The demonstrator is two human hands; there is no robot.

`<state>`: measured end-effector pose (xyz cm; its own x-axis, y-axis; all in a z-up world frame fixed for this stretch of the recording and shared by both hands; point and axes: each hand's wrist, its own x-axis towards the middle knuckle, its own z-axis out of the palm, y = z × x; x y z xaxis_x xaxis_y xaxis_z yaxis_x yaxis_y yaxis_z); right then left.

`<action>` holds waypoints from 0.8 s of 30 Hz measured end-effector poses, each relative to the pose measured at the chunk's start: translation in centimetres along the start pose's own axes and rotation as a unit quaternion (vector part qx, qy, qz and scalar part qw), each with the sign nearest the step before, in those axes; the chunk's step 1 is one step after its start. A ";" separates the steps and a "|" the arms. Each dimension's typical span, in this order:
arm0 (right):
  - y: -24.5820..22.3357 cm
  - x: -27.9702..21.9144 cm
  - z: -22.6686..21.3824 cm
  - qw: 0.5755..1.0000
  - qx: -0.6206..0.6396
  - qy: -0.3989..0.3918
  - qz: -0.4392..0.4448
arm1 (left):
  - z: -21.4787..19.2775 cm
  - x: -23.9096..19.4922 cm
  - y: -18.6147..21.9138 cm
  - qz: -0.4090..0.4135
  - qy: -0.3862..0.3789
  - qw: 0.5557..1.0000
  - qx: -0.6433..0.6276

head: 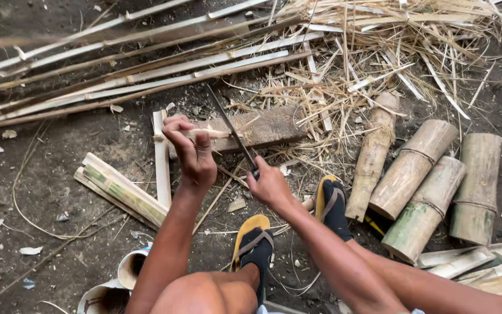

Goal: The person uses a machete to split bamboo pieces into smaller strips on a wooden block. The person repeatedly positions bamboo segments, strikes them with the machete, and separates the resulting strips, accumulating a pile of processed bamboo.

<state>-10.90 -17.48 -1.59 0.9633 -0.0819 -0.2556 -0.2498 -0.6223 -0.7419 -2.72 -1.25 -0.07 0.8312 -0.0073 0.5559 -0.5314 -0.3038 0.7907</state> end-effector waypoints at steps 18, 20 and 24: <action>6.2 0.5 1.9 0.999 0.017 -0.051 -0.009 | -0.4 3.2 -1.3 -0.001 -0.008 0.996 -0.086; 7.1 1.5 3.2 1.000 0.017 -0.021 -0.005 | -0.1 3.8 -1.3 -0.014 0.013 0.994 -0.107; 9.4 4.0 3.8 0.988 -0.137 -0.035 0.056 | -1.2 3.5 -0.9 -0.065 0.027 0.980 -0.184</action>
<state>-9.83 -20.69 -11.97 0.9192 -0.1144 -0.3769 -0.3102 -0.8000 -0.5136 0.44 0.10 1.45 0.8917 0.0618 0.4484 -0.4519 0.0654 0.8896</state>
